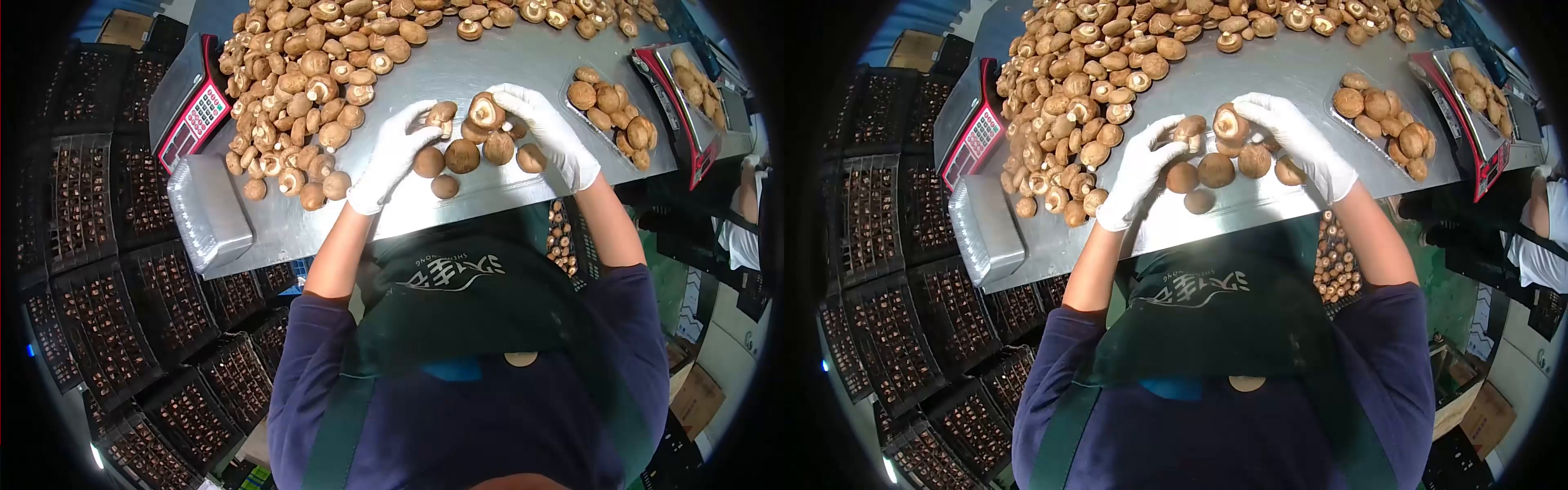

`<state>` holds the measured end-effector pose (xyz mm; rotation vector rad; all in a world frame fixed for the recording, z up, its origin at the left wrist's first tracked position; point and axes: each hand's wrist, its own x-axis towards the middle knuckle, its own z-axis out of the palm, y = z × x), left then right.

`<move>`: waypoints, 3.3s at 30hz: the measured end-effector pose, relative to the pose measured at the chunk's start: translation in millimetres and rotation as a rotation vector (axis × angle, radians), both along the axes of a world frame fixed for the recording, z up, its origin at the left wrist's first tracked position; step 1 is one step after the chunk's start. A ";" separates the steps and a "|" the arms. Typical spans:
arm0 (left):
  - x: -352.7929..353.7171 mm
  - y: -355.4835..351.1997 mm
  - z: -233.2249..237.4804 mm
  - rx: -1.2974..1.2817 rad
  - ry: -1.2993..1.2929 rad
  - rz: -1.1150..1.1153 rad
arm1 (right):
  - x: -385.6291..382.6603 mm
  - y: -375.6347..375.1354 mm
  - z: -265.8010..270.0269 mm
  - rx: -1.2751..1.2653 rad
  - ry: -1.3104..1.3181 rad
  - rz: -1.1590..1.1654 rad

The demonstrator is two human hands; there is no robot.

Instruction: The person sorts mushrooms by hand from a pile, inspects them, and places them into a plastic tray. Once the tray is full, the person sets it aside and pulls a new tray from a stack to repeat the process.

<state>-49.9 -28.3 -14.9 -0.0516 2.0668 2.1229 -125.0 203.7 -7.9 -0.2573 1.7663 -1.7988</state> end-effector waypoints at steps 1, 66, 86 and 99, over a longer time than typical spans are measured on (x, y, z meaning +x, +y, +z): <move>1.3 -0.6 -0.4 0.002 0.004 0.002 | 1.5 -0.5 1.1 0.002 0.004 0.002; -57.2 -51.1 15.1 0.512 -0.014 0.178 | -147.6 -136.0 -37.8 0.677 0.916 0.256; 9.2 -86.7 11.6 1.255 0.164 0.348 | -44.4 -130.7 -31.9 0.272 0.907 0.412; 89.6 -23.6 -21.4 0.014 0.040 0.195 | -48.9 -127.3 9.5 0.233 0.571 0.239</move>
